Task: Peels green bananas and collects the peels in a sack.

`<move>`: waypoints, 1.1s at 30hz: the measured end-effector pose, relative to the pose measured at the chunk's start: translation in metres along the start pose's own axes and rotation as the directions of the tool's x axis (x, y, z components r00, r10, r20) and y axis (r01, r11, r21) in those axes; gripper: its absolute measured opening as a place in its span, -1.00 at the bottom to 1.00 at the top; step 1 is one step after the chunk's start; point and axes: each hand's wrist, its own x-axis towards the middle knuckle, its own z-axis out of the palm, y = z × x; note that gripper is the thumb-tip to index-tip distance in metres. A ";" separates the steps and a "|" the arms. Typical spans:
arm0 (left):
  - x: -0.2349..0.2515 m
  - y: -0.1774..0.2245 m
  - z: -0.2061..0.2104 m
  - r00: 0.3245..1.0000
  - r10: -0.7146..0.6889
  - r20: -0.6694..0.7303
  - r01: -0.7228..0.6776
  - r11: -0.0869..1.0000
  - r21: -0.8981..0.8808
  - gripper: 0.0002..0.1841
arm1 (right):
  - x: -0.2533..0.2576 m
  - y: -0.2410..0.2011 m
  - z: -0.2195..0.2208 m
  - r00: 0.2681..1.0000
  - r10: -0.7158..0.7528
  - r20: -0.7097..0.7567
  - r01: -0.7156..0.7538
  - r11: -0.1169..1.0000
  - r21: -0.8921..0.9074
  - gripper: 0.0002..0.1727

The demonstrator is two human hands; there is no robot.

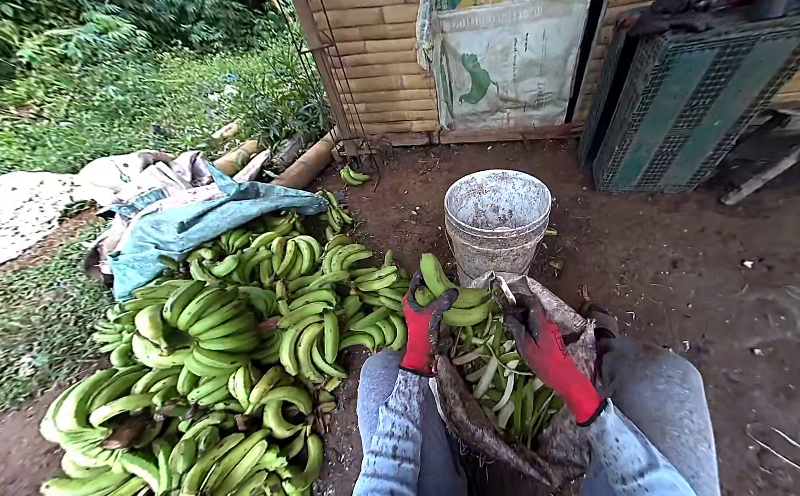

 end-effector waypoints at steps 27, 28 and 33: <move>0.010 -0.002 -0.015 0.994 -0.045 -0.102 0.039 0.997 -0.062 -0.40 | -0.008 0.001 -0.005 0.736 -0.075 0.673 -0.512 0.589 0.625 -0.45; 0.011 -0.001 -0.016 0.995 -0.062 -0.081 0.057 0.996 -0.066 -0.41 | -0.008 0.002 -0.004 0.727 -0.063 0.683 -0.515 0.609 0.604 -0.42; 0.012 0.001 -0.017 0.990 -0.140 -0.014 0.139 0.988 -0.063 -0.45 | -0.011 0.003 -0.010 0.696 -0.065 0.715 -0.519 0.644 0.563 -0.48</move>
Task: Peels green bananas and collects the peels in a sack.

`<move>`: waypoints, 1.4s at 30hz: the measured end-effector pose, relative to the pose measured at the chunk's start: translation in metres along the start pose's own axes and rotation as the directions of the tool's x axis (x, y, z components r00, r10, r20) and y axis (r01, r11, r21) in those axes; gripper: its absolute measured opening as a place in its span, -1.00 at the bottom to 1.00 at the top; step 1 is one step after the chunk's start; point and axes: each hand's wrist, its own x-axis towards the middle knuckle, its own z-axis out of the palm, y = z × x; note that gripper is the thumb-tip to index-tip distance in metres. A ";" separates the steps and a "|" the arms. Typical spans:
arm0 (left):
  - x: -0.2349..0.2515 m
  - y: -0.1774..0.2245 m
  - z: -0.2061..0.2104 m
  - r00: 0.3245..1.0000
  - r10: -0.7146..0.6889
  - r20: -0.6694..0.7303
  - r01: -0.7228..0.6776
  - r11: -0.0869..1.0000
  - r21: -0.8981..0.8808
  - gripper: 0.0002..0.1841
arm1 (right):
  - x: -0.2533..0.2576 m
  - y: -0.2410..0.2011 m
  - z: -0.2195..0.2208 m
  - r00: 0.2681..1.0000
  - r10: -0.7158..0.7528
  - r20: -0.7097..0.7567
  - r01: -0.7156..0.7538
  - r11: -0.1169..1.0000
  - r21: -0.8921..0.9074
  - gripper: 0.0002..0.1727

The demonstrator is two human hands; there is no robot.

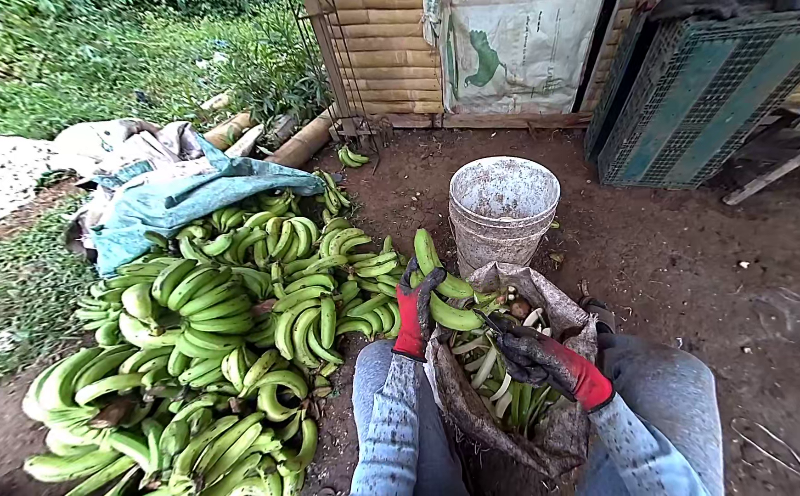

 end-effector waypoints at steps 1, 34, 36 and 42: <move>0.000 0.000 0.000 1.000 0.000 0.006 0.000 1.000 0.010 -0.47 | 0.000 0.000 0.000 1.000 0.015 -0.008 -0.015 1.000 -0.027 -0.57; -0.014 -0.052 0.011 0.941 -0.252 0.226 0.234 0.966 0.107 -0.51 | 0.016 0.004 -0.014 0.899 -0.291 -0.327 -0.103 0.586 -0.804 -0.56; -0.017 -0.051 0.016 0.942 -0.253 0.223 0.231 0.966 0.118 -0.54 | 0.021 0.016 -0.011 0.935 -0.237 -0.264 -0.129 0.466 -0.875 -0.54; -0.028 -0.047 0.007 0.907 -0.325 0.268 0.277 0.939 0.204 -0.55 | 0.049 0.026 -0.023 0.881 -0.338 -0.331 -0.238 0.289 -0.927 -0.50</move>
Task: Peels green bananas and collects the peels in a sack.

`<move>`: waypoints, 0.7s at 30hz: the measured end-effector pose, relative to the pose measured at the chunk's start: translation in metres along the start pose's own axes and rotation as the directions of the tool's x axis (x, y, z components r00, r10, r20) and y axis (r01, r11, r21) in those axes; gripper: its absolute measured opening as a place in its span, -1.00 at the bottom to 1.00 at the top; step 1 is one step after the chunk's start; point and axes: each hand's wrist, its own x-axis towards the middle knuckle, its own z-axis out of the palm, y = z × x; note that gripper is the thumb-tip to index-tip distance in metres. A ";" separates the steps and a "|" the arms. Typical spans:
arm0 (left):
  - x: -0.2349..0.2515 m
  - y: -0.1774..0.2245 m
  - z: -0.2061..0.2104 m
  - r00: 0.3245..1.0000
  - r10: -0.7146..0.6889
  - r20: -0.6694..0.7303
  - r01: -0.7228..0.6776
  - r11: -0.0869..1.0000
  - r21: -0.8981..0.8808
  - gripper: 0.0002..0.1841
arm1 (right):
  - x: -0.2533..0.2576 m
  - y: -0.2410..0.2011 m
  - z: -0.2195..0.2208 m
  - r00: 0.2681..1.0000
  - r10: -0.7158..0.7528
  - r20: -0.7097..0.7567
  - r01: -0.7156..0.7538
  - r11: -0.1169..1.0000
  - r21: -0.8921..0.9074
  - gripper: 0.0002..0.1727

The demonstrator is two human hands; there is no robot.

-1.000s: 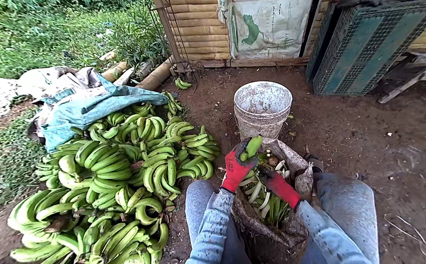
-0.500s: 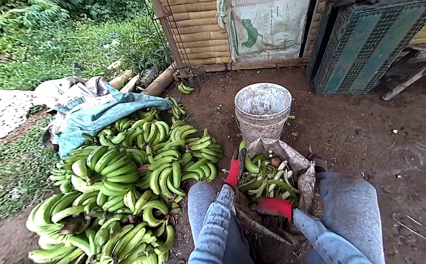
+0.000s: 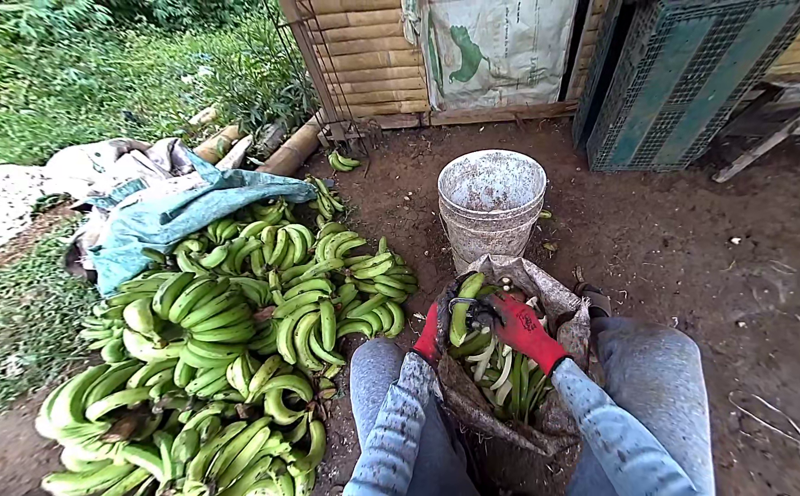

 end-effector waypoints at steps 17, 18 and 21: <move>0.064 -0.049 -0.023 0.903 -0.236 -0.360 0.423 0.641 0.641 -0.53 | -0.038 -0.008 0.079 0.678 0.226 0.700 -0.387 0.919 0.078 -0.51; 0.061 -0.047 -0.022 0.902 -0.231 -0.365 0.413 0.708 0.573 -0.54 | -0.040 -0.013 0.085 0.644 0.173 0.745 -0.380 0.918 0.116 -0.52; 0.042 -0.029 -0.014 0.935 -0.108 -0.339 0.226 0.915 0.334 -0.59 | -0.022 -0.017 0.028 0.768 0.306 0.563 -0.394 0.918 0.040 -0.52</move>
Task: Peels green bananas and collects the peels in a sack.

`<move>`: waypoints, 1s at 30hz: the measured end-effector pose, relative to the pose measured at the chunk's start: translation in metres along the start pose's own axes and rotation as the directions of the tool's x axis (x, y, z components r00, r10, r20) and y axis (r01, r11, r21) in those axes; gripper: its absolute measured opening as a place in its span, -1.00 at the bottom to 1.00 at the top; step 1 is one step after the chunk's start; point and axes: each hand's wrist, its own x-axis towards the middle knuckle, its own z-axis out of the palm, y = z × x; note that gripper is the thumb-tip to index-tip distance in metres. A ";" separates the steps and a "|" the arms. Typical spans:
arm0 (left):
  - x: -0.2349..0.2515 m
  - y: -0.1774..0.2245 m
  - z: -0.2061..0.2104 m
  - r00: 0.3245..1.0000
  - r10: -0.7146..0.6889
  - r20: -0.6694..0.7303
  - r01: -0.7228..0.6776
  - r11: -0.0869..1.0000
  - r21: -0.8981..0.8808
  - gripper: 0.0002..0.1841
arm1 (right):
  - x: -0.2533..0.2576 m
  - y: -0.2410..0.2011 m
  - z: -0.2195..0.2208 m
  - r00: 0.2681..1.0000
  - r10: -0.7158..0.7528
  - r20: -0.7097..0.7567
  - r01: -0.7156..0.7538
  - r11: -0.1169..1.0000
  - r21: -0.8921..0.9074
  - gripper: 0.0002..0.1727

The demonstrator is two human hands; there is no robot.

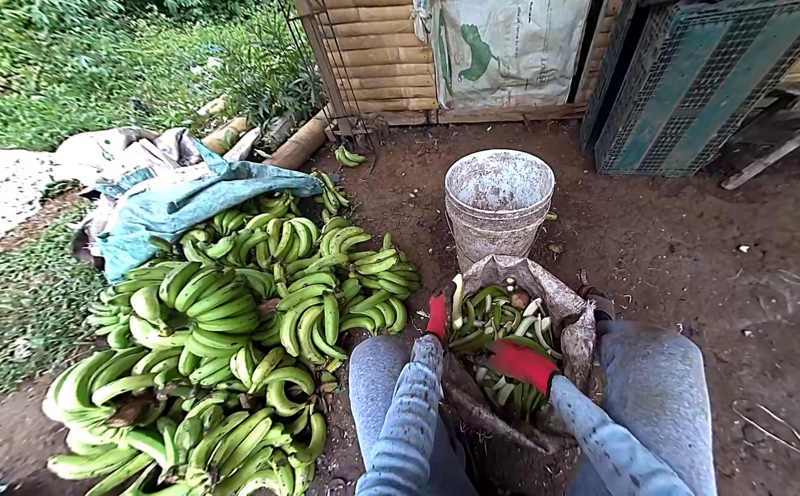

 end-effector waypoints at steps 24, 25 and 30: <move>-0.034 0.023 -0.007 0.993 0.103 0.051 -0.042 0.739 -0.673 -0.52 | -0.022 -0.018 -0.015 0.744 -0.333 -0.579 0.252 0.943 -0.219 -0.53; -0.033 0.020 -0.006 0.991 0.125 0.053 -0.063 0.768 -0.637 -0.53 | -0.017 -0.019 -0.021 0.756 -0.315 -0.574 0.225 0.948 -0.224 -0.53; -0.051 0.017 -0.017 0.864 0.248 0.437 -0.212 0.968 -0.130 -0.58 | 0.016 -0.002 -0.064 0.737 -0.133 -0.663 0.143 0.989 -0.038 -0.57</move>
